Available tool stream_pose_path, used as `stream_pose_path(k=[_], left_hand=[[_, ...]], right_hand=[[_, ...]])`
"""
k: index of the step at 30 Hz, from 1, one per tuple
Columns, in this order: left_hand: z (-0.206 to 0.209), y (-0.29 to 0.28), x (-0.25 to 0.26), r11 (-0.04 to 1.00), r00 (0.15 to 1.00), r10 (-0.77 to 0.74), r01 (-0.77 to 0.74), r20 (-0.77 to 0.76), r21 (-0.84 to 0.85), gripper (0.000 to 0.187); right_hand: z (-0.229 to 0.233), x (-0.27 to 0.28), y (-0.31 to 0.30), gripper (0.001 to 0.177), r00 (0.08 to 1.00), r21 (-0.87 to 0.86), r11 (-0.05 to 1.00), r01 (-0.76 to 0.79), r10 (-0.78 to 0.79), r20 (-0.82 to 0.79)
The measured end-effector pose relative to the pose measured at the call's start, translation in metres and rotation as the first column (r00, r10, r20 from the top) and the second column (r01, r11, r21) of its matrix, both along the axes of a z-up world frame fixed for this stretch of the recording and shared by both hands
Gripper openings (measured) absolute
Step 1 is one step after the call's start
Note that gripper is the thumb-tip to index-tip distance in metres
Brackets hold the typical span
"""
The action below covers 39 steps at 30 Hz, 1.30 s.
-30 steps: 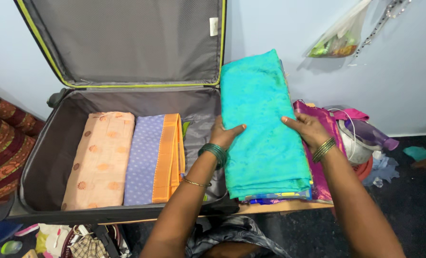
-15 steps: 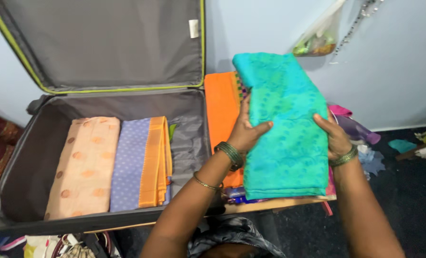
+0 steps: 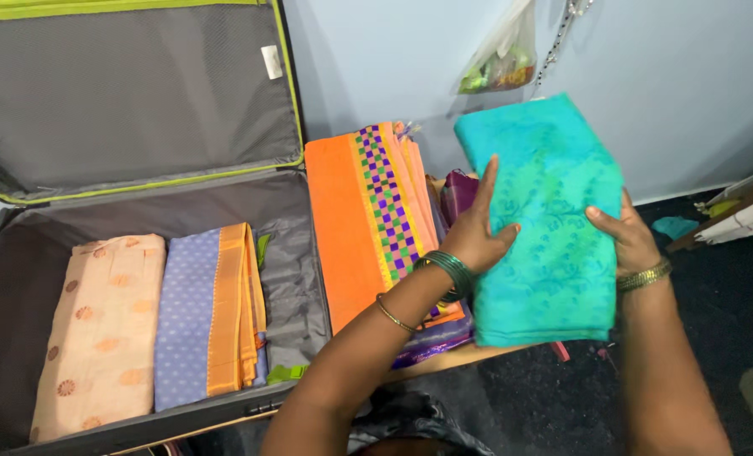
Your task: The person removes folded clothes from a suitcase and places them on a table, handling one item at a time.
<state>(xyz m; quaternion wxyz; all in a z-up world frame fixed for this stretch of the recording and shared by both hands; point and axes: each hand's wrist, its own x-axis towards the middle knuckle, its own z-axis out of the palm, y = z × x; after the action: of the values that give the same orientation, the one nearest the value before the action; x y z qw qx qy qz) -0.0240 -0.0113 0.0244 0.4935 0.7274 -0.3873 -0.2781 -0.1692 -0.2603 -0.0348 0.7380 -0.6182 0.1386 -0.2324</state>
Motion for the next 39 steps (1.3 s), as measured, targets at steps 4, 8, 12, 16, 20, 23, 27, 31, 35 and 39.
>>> stream_pose_path(k=[4,8,12,16,20,23,27,31,35,39], left_hand=[[-0.024,0.008,-0.003,0.948,0.902,-0.157,0.024,0.403,0.316,0.086],[-0.041,0.029,-0.009,0.993,0.799,0.052,-0.104,0.598,0.052,0.041],[-0.04,0.038,-0.004,0.997,0.747,0.061,-0.071,0.663,-0.013,0.031],[-0.032,0.053,-0.009,0.988,0.683,0.133,-0.03,0.718,-0.154,0.037],[-0.029,0.065,-0.009,0.943,0.462,0.28,-0.296,0.842,-0.152,0.063],[-0.038,0.077,0.005,0.906,0.601,0.201,-0.414,0.774,0.086,0.08],[-0.059,0.081,0.016,0.906,0.704,0.131,-0.37,0.698,0.204,0.088],[-0.061,0.082,0.014,0.919,0.772,0.106,-0.317,0.626,0.235,0.087],[-0.059,0.104,0.034,0.984,0.896,0.092,-0.148,0.435,0.096,0.087],[-0.083,0.157,0.078,0.909,0.926,0.297,-0.2,0.231,-0.366,0.063]], right_hand=[[-0.097,0.02,-0.051,0.083,0.806,-0.406,0.908,-0.102,-0.164,-0.569],[-0.21,0.029,-0.042,0.101,0.694,-0.751,0.459,-0.475,-0.329,-0.641],[-0.217,0.043,-0.053,0.103,0.573,-0.639,0.608,-0.472,-0.34,-0.746],[-0.193,0.054,-0.032,0.096,0.377,-0.58,0.464,-0.669,-0.461,-0.803],[-0.178,0.071,0.004,0.08,0.498,-0.724,0.216,-0.655,-0.598,-0.628],[-0.201,0.093,0.04,0.069,0.678,-0.823,0.133,-0.552,-0.504,-0.536],[-0.246,0.101,0.067,0.058,0.698,-0.841,0.076,-0.536,-0.521,-0.492],[-0.253,0.098,0.055,0.058,0.715,-0.838,0.147,-0.526,-0.457,-0.529],[-0.25,0.105,0.046,0.066,0.695,-0.819,0.158,-0.551,-0.456,-0.555],[-0.223,0.107,0.04,0.048,0.91,-0.923,0.307,-0.231,-0.268,-0.317]])
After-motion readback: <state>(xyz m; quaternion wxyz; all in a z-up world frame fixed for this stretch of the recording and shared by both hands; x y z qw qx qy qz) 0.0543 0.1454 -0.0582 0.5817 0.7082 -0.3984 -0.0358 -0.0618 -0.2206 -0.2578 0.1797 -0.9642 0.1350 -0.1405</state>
